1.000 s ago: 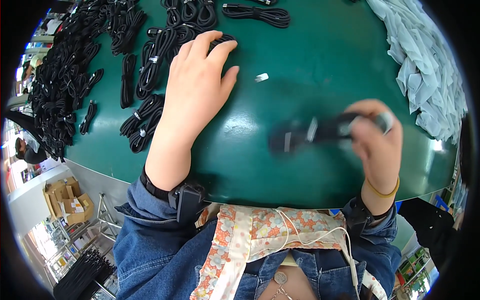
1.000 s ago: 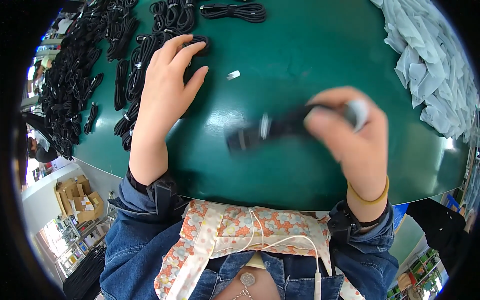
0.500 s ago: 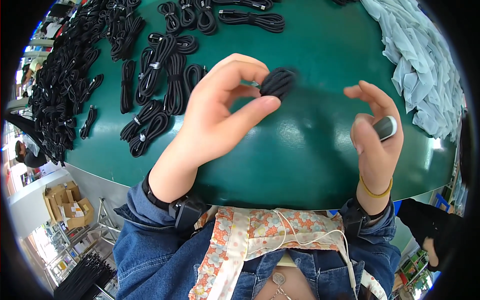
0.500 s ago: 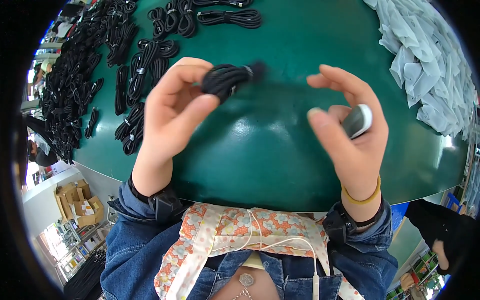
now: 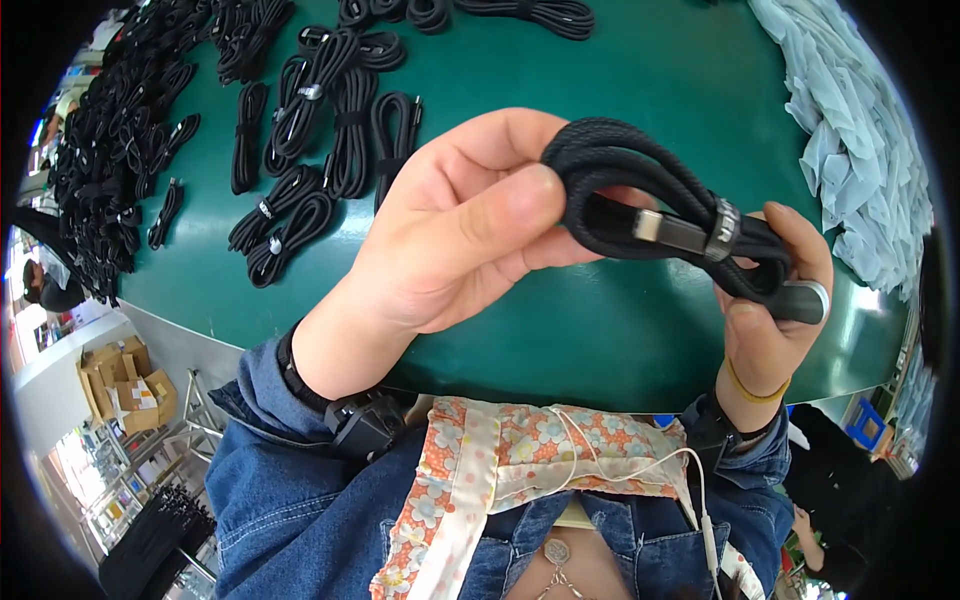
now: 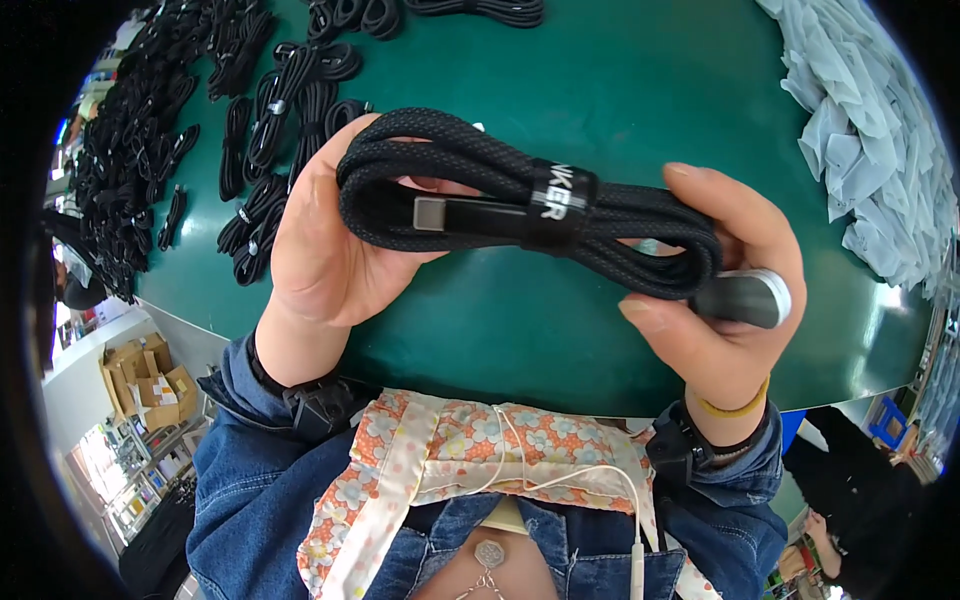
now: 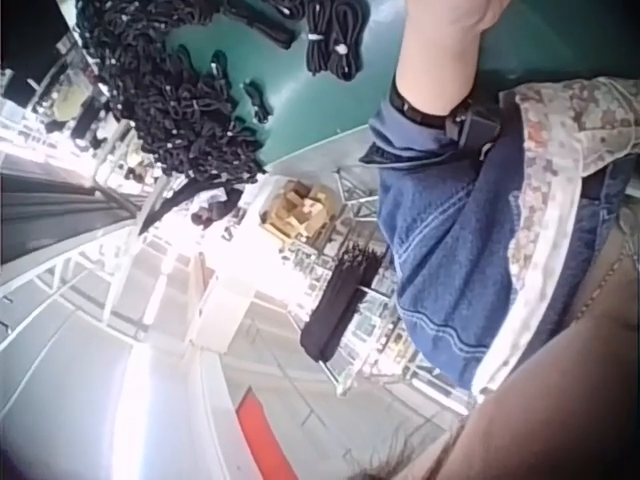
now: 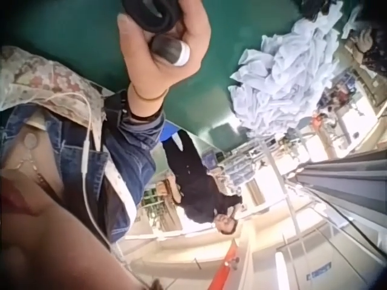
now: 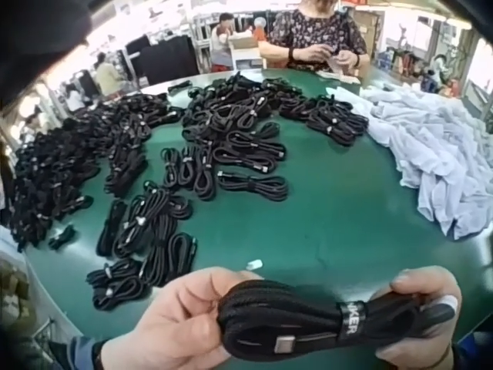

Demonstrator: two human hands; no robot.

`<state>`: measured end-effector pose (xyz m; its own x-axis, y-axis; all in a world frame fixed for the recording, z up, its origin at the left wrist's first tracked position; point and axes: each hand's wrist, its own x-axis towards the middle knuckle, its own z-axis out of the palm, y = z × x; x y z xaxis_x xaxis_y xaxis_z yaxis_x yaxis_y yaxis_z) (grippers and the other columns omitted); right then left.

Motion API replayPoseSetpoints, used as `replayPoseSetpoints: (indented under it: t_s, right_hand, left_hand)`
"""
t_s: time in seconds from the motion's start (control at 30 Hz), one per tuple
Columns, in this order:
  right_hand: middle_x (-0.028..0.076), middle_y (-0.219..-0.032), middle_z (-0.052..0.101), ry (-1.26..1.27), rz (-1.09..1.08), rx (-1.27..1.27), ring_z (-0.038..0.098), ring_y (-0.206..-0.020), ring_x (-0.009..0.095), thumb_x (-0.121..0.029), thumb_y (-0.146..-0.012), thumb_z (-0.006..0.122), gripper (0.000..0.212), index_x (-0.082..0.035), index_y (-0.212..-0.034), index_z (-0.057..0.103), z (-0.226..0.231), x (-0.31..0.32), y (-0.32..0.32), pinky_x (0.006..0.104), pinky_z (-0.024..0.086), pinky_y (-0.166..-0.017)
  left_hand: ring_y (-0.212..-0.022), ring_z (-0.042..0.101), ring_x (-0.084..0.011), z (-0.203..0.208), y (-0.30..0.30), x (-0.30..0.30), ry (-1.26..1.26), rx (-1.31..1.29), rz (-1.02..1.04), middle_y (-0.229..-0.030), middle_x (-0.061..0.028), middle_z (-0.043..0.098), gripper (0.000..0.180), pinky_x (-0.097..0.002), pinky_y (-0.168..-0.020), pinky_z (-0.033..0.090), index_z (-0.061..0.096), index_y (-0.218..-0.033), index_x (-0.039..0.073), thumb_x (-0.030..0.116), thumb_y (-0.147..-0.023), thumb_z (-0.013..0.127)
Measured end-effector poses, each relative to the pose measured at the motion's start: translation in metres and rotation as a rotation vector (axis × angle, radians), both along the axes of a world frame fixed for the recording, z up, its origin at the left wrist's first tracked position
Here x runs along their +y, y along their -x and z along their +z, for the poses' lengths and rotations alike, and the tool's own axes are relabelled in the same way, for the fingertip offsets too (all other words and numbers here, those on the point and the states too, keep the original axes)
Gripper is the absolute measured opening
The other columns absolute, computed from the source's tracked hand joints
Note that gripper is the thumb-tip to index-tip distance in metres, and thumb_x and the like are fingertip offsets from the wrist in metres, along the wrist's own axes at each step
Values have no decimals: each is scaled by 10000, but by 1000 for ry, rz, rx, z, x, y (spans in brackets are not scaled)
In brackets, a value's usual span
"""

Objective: The person picks up bundled cables one at a time, turns them over while pressing a small white tool against the cable ties, and places them back on the table. Finally, they pick up a cable and place it into a plastic bag held by another person.

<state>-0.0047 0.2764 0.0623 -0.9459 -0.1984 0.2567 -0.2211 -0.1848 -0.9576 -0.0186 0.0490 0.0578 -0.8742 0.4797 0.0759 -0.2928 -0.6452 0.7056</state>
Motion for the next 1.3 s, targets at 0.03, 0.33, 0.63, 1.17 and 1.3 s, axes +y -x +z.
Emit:
replayPoseSetpoints:
  t_s: [0.03,0.33,0.63,1.17,1.3]
  right_hand:
    - [186,-975,527,-1,2,25,560,-855,204,19,-594,666,582,97,-1105,397,-1,2,1,263,442,-746]
    - [148,-874,553,-25,36,-74,551,-787,151,-76,-573,691,504,77,-1001,474,4,6,-2,211,427,-679]
    - [94,-748,552,-464,527,-76,409,-433,73,-130,-564,650,355,40,-861,555,10,7,15,164,293,-409]
    - [195,-949,566,-133,-223,-284,308,-420,-6,-21,-722,525,421,56,-1123,422,7,-10,12,133,249,-392]
    - [195,-956,564,-88,-34,-160,332,-449,-12,-15,-680,562,464,60,-1119,431,5,-10,9,124,260,-414]
  left_hand:
    - [-1039,468,-301,1,2,0,7,39,-10,-1124,-214,433,524,-425,-868,409,283,-1179,-73,274,-839,479]
    - [-908,544,-220,11,5,-12,190,-3,44,-983,-160,538,371,-326,-770,448,442,-1064,-47,217,-818,530]
    - [-772,560,-248,-3,22,-48,2130,588,487,-811,-160,547,425,-314,-630,442,526,-934,-17,261,-651,679]
    - [-792,548,-191,-1,20,-9,1217,426,114,-888,-95,524,473,-283,-710,429,429,-1085,-18,40,-658,625]
    - [-731,555,-140,0,-2,7,438,-7,-13,-833,-88,538,397,-242,-644,451,482,-1028,-33,41,-676,650]
